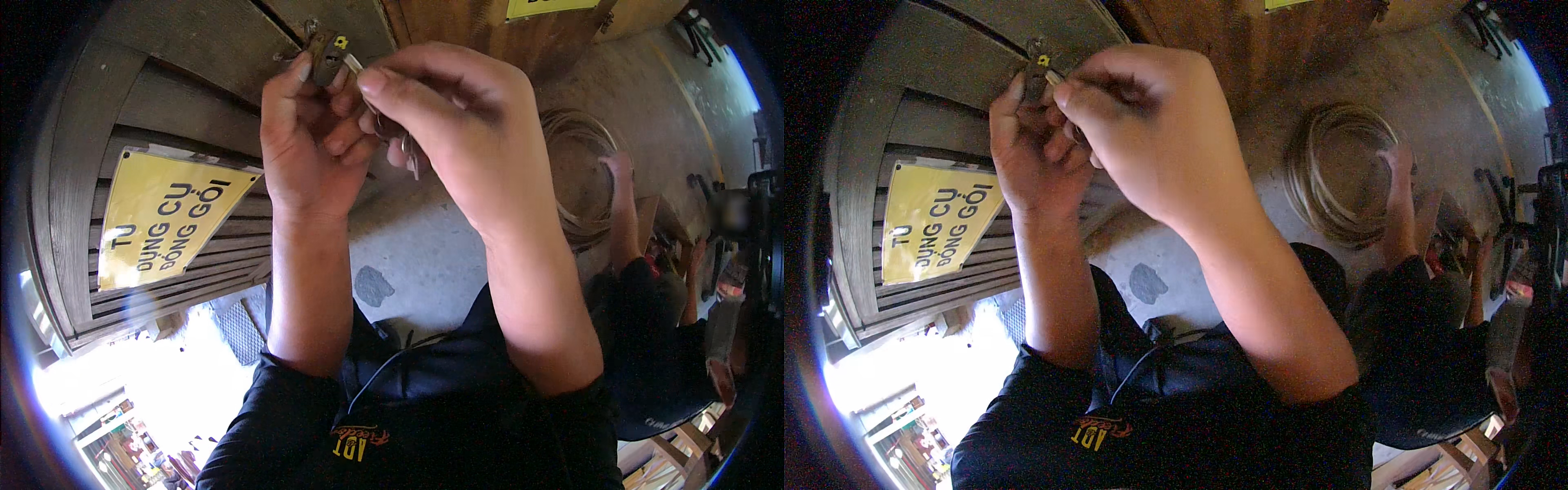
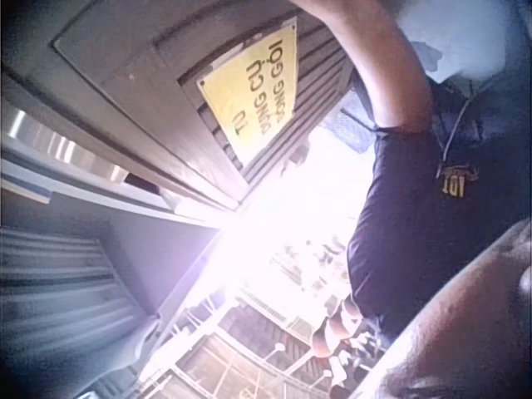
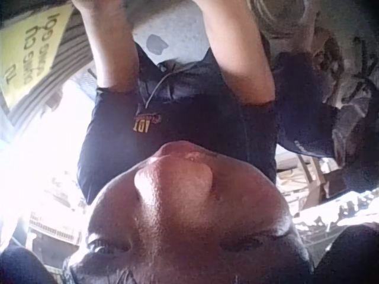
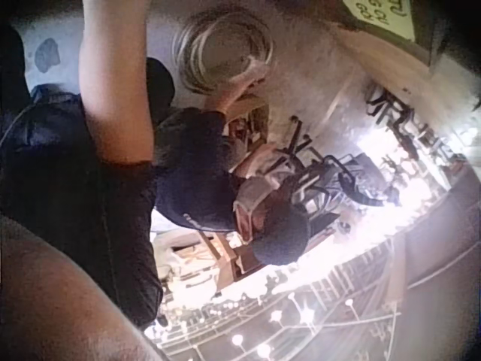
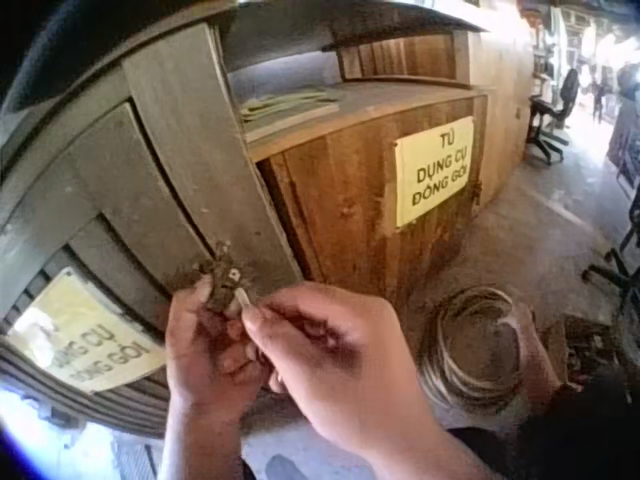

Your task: The person retrieves a key from a table and uses it to lock a padlock on a wooden cabinet. They then place a coiled hose inside the cabinet and close the door.

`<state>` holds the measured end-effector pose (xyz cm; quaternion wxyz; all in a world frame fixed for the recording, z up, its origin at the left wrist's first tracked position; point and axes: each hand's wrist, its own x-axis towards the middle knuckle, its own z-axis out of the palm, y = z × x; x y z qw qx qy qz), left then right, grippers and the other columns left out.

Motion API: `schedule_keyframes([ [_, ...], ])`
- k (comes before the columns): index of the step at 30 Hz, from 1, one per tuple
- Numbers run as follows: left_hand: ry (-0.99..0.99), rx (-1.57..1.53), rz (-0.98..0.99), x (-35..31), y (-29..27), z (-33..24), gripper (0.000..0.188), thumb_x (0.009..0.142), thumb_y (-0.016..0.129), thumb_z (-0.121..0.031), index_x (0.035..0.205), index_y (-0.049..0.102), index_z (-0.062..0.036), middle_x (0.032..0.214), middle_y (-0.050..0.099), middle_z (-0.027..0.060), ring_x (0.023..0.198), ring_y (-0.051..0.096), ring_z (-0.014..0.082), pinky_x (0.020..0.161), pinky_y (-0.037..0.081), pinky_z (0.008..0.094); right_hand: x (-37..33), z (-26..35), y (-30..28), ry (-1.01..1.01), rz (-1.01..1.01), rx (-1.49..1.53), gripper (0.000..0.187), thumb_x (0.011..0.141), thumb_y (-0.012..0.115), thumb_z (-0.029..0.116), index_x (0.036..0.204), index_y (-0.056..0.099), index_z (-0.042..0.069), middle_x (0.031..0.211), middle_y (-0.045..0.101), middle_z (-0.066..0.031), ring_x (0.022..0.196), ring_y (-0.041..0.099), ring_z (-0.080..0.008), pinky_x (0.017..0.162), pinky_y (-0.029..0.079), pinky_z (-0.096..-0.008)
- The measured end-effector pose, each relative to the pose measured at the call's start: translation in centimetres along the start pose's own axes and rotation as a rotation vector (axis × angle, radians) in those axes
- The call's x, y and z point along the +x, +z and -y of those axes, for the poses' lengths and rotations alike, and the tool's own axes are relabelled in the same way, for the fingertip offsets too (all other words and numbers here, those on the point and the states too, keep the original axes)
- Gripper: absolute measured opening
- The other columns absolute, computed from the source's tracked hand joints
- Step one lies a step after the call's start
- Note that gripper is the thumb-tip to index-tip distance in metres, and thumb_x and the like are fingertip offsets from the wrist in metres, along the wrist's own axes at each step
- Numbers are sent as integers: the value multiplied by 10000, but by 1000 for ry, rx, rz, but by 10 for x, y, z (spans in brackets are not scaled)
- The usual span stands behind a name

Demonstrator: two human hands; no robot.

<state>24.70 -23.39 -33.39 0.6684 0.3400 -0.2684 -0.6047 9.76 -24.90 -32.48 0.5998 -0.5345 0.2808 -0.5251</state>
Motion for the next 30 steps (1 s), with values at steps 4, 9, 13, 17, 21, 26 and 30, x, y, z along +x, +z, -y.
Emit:
schedule_keyframes([
  [4,19,32,-30,4,-11,6,324,923,585,-410,848,604,-96,705,545,-6,473,365,57,421,288,199,4,4,4,312,34,310,154,902,687,157,940,702,9,705,664,-92,468,528,-96,414,347,-230],
  [9,78,56,-33,5,-13,14,318,910,601,-395,869,621,-81,730,608,29,491,382,65,454,300,212,3,0,1,475,18,489,138,899,669,136,947,668,6,688,633,-97,444,473,-101,418,332,-261],
  [13,96,35,-54,9,-17,19,297,914,597,-372,896,627,-78,733,623,37,488,386,81,452,300,215,0,-8,6,443,-5,532,136,910,653,138,941,665,5,697,635,-96,445,466,-102,428,347,-269],
  [17,64,26,-44,9,-20,18,262,923,590,-340,921,621,-79,731,620,39,486,439,94,438,337,223,-4,-9,14,423,-69,548,143,902,655,139,903,662,-4,684,640,-100,456,503,-120,426,385,-273],
  [21,70,15,-11,10,-20,19,232,942,569,-304,915,603,-77,716,606,39,488,492,101,434,379,226,-7,-15,20,379,-95,562,159,880,673,151,839,652,-1,663,641,-102,493,557,-141,421,412,-264],
  [26,112,36,20,12,-19,18,217,953,555,-285,907,586,-75,710,595,35,489,506,112,441,403,230,-9,-22,26,347,-98,554,160,923,634,145,937,670,-10,671,639,-106,438,500,-125,430,415,-291],
  [30,114,-3,12,12,-24,22,211,950,565,-286,925,588,-78,717,602,33,536,539,109,459,415,226,-7,-22,16,437,-20,667,162,907,645,151,891,659,-9,667,624,-90,467,498,-119,428,401,-270],
])
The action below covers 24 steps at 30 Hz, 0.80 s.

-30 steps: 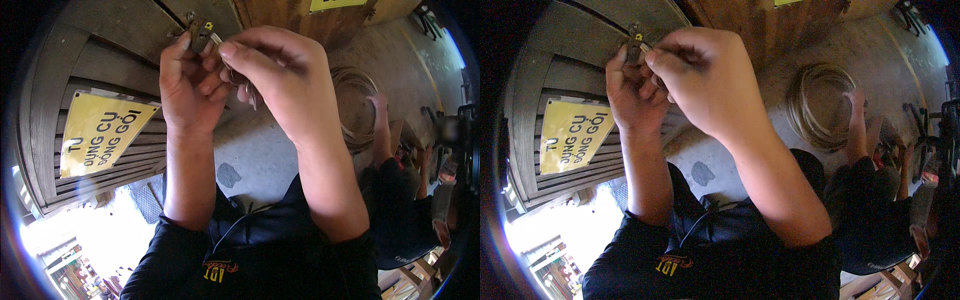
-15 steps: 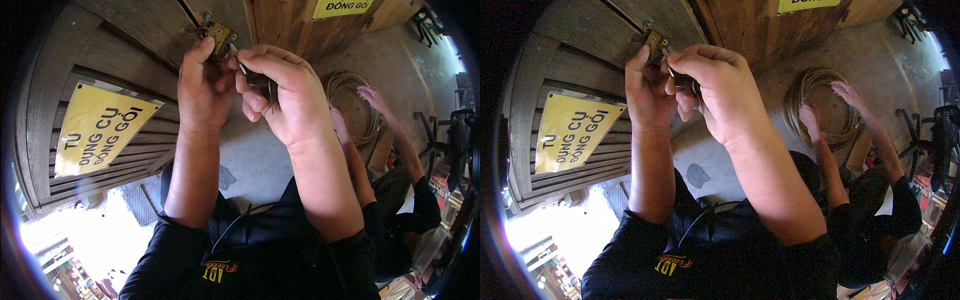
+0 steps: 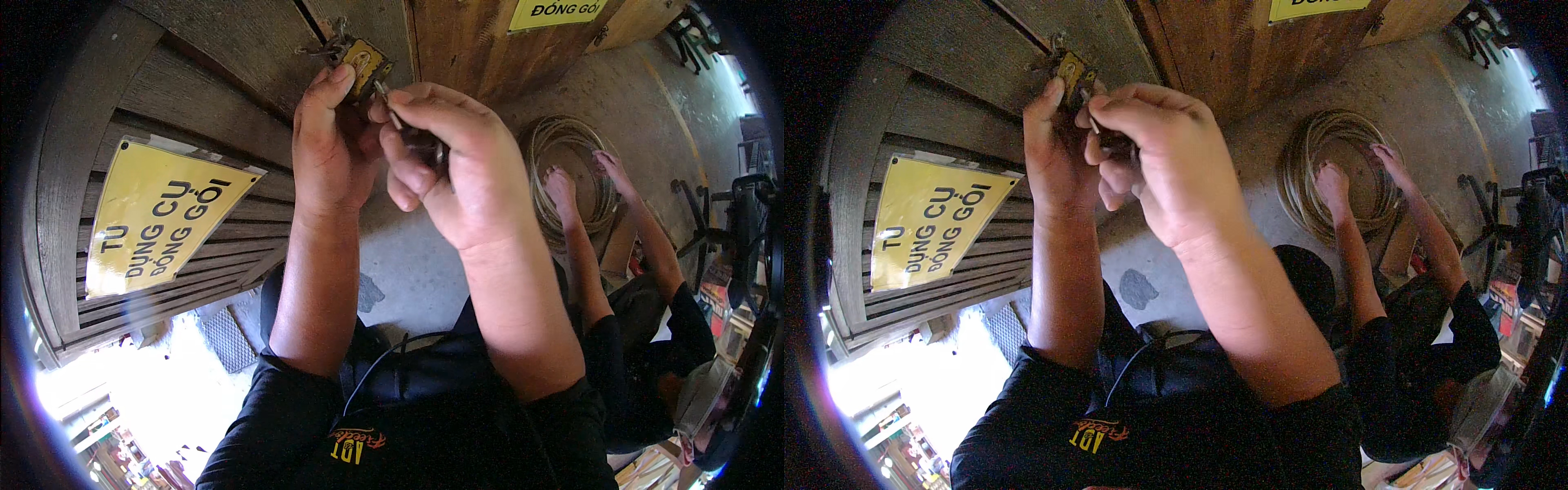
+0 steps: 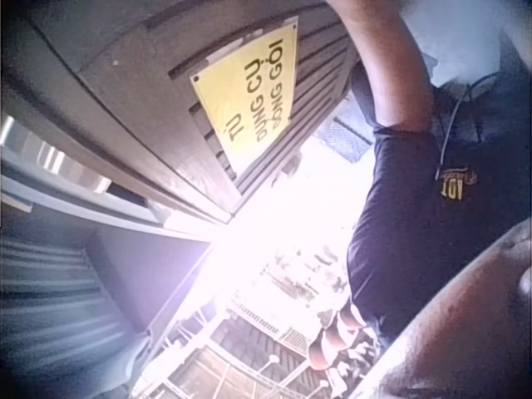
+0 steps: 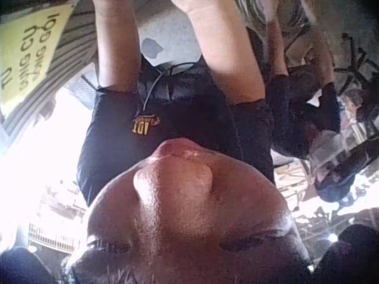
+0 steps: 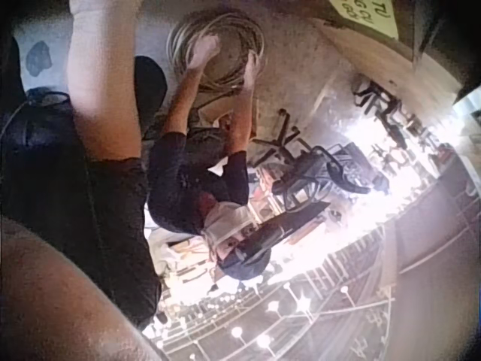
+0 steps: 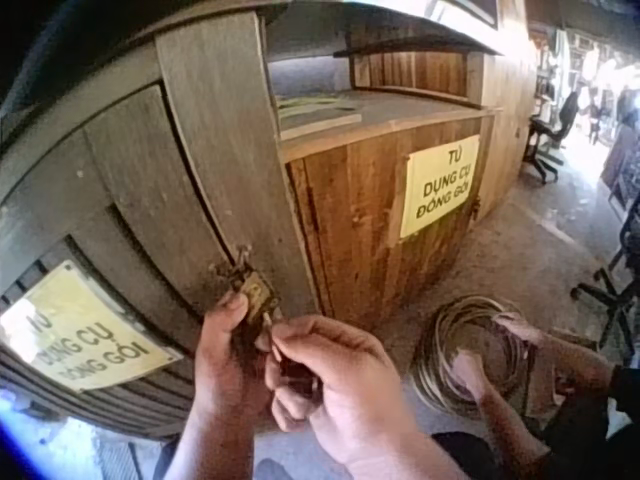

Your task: The person retrieves a key from a table and uses it to lock a padlock on a wooden cabinet. They then place a coiled hose inside the cabinet and close the door.

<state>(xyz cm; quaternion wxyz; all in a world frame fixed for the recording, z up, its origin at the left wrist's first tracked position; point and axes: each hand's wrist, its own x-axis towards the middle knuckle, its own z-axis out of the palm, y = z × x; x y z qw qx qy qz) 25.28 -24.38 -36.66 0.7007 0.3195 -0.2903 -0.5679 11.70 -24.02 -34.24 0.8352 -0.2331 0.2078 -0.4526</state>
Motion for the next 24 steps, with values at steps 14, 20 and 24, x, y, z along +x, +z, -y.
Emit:
schedule_keyframes([
  [14,56,136,34,4,-14,-6,197,943,567,-268,958,599,-74,730,631,46,519,491,99,461,347,233,-7,12,-3,101,-2,-110,228,978,603,200,1002,650,-22,690,620,-18,478,489,-63,464,405,-254],
  [20,79,168,-50,-2,15,-5,196,947,592,-257,983,612,-65,750,650,61,512,503,101,465,362,226,-8,-9,-14,-511,-113,-845,154,922,696,142,915,649,-4,744,670,-81,558,599,-104,458,452,-266],
  [24,45,200,-14,-8,9,-9,242,957,626,-298,1002,620,-61,736,642,49,511,518,88,459,375,213,-8,-15,-13,-140,-39,-154,153,919,712,159,938,602,55,770,696,-97,585,641,-142,462,470,-245],
])
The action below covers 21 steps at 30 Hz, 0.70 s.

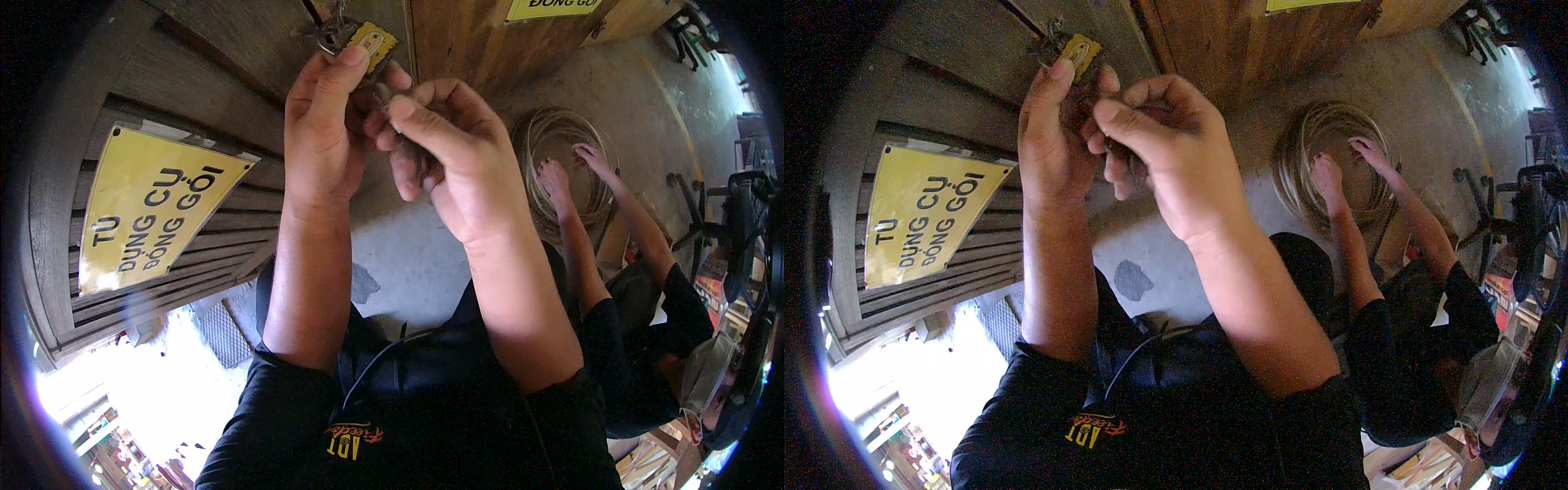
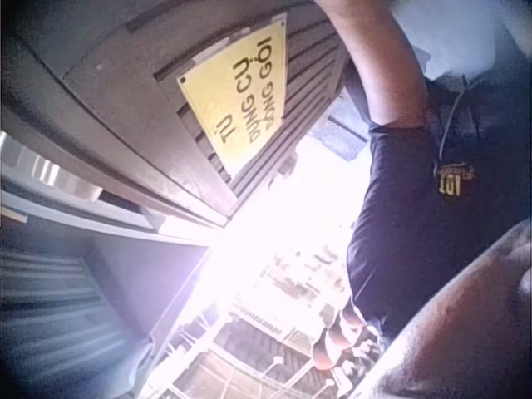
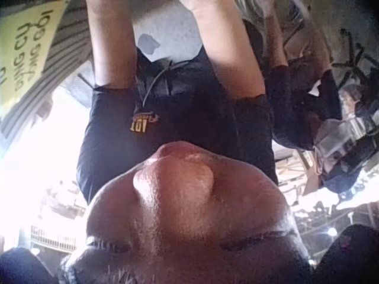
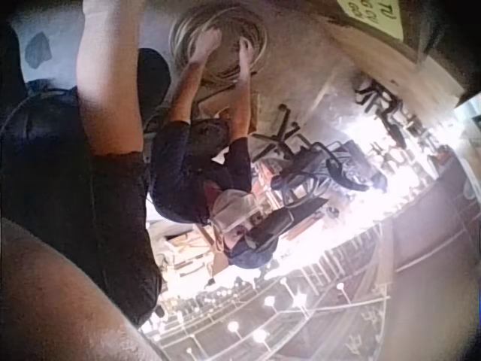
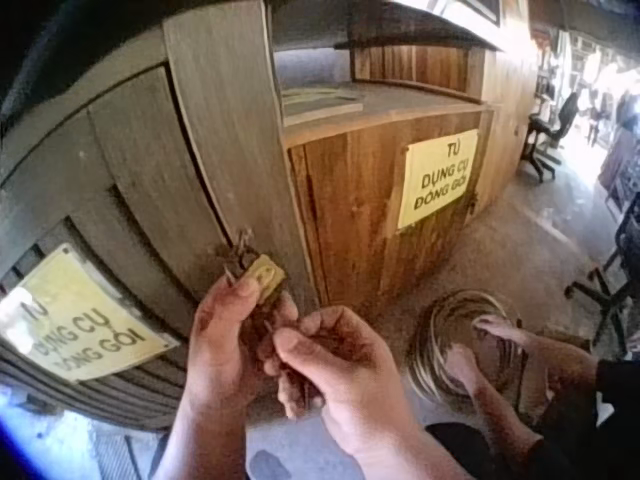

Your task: The person retrieves a key from a table and uses it to lock a padlock on a wooden cabinet. They then place a coiled hose inside the cabinet and close the door.

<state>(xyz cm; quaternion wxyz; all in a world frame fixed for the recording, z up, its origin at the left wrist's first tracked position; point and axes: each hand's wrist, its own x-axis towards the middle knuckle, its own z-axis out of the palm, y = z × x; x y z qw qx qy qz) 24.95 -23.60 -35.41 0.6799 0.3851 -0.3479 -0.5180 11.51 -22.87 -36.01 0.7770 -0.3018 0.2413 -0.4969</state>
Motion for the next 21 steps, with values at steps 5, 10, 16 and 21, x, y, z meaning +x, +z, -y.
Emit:
schedule_keyframes([
  [5,-34,258,31,-10,-6,3,315,965,632,-365,944,602,-52,681,581,6,512,508,74,443,354,208,2,-12,-20,96,47,486,118,957,649,154,1009,596,62,938,704,-140,794,707,-250,666,598,-353],
  [10,-121,369,-62,-45,-8,21,265,956,660,-287,934,601,-30,724,599,9,547,513,54,458,365,207,2,-11,-23,-112,-159,420,166,951,651,141,1058,578,38,1005,697,-151,985,689,-285,875,578,-416],
  [16,60,641,65,-62,8,36,193,879,765,-127,945,628,-7,778,628,10,636,522,8,528,398,177,1,-8,-25,-185,-158,357,183,944,662,148,1059,577,34,1029,701,-148,1068,668,-298,1001,518,-450],
  [21,-50,677,138,-57,3,30,185,875,766,-128,923,629,-13,760,632,3,609,532,11,503,391,185,3,-6,-31,-193,-123,385,146,950,648,137,1046,596,40,1036,708,-136,1106,659,-308,1010,513,-442],
])
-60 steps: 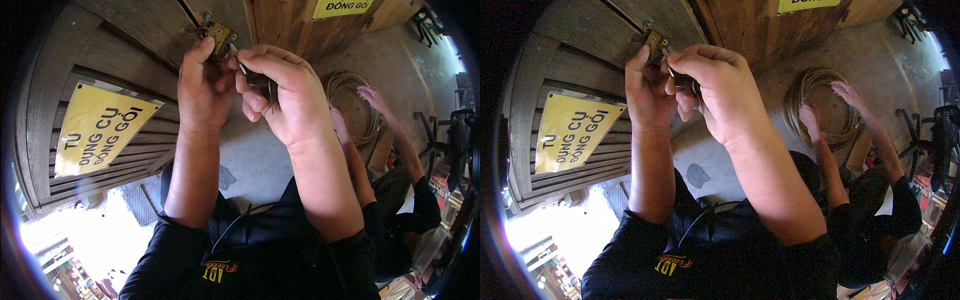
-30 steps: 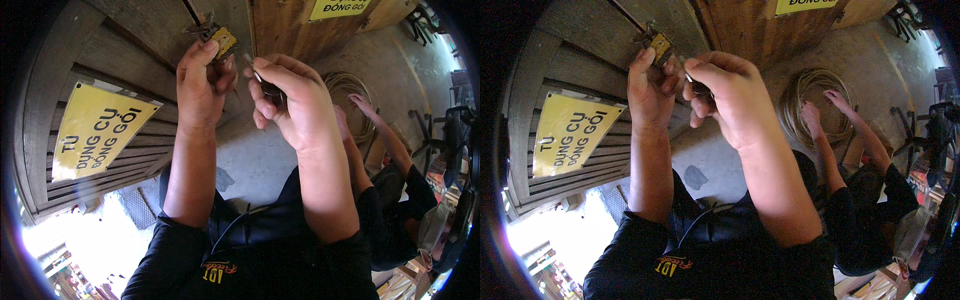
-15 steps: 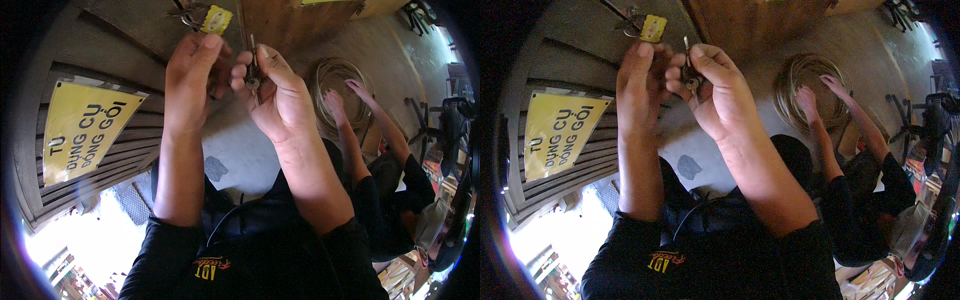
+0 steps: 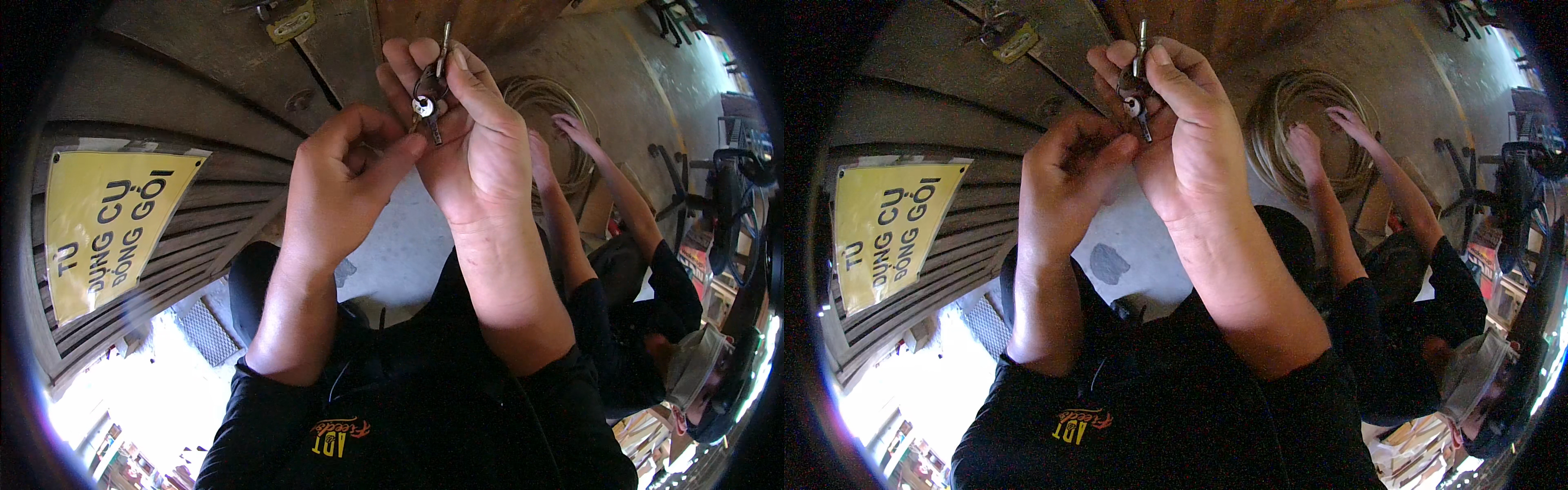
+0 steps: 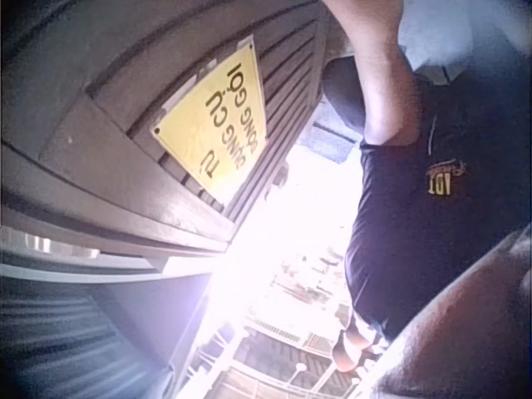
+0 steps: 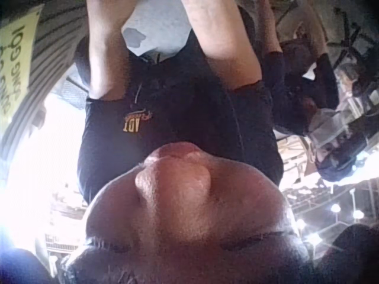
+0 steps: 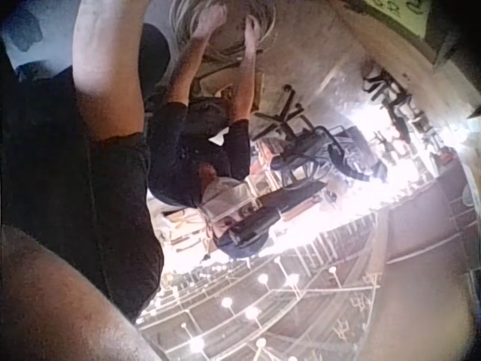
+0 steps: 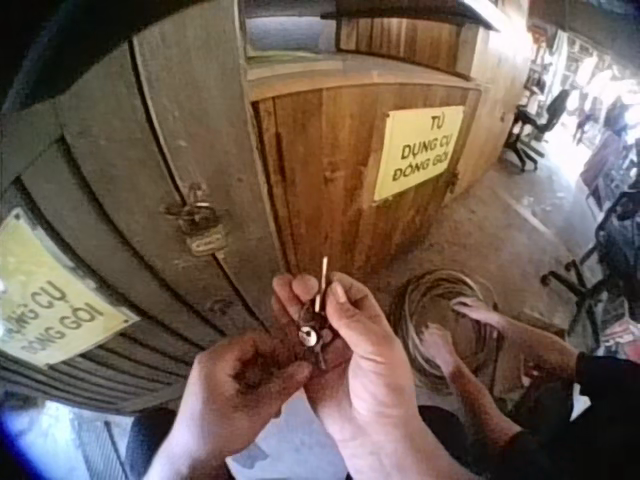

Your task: The person retrieves a key from a table and uses it to lock a padlock on a wooden cabinet. They then place a coiled hose inside the cabinet and close the door.

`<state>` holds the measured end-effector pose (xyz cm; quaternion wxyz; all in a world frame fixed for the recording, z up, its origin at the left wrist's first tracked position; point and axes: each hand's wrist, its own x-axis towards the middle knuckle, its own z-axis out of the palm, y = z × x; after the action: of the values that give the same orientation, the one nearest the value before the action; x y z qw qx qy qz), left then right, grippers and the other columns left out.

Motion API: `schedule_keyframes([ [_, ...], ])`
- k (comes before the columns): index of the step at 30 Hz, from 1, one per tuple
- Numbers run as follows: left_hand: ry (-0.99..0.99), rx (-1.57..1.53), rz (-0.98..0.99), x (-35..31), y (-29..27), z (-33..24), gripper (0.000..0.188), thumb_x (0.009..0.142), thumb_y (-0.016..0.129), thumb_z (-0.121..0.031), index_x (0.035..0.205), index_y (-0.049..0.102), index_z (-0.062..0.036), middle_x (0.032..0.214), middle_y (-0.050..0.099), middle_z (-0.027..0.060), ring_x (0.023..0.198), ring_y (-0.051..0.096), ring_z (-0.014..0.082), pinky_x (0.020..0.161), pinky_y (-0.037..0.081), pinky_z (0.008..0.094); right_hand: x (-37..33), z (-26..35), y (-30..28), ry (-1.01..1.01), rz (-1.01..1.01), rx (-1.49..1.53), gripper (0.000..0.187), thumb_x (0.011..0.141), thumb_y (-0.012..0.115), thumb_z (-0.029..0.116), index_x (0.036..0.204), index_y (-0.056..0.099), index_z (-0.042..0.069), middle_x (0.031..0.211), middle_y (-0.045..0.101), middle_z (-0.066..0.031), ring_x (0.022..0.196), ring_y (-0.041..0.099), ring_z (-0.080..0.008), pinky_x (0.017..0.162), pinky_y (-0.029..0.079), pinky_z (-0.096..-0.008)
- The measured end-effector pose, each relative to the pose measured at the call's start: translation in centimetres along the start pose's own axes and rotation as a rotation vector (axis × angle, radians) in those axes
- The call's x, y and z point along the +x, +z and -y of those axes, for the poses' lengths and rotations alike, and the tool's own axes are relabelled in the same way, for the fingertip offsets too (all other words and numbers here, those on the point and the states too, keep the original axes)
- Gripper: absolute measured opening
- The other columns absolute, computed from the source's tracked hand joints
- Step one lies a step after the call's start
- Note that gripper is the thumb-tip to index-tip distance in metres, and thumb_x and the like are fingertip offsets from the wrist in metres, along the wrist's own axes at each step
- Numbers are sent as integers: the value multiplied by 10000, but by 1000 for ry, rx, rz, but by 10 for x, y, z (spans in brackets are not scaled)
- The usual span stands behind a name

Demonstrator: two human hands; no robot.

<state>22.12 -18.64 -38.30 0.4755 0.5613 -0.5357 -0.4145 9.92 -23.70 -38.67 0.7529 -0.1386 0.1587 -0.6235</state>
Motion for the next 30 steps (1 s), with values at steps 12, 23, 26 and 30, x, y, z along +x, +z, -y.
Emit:
schedule_keyframes([
  [12,215,83,-31,7,-21,4,88,864,720,-36,896,638,-33,770,623,15,617,555,52,521,423,220,15,26,-22,-514,-50,-924,283,911,702,201,1133,663,29,1055,708,-91,980,654,-186,836,505,-305],
  [23,576,452,195,25,-63,-14,114,834,722,-29,928,658,-39,833,656,57,679,617,136,587,481,283,2,15,-35,576,375,-502,211,946,659,228,938,678,17,808,665,-88,701,646,-200,644,489,-333],
  [26,203,263,-394,28,-65,-23,152,872,746,-88,987,673,-20,859,684,45,665,616,97,583,496,248,5,2,-32,464,265,-398,215,947,663,223,958,683,9,806,674,-88,704,644,-191,637,488,-320],
  [30,199,73,-482,42,-46,-26,292,874,783,-165,1042,664,42,848,686,75,602,596,55,519,454,187,11,-8,-33,377,139,-370,232,946,674,250,990,693,24,798,683,-78,720,640,-195,645,496,-315],
])
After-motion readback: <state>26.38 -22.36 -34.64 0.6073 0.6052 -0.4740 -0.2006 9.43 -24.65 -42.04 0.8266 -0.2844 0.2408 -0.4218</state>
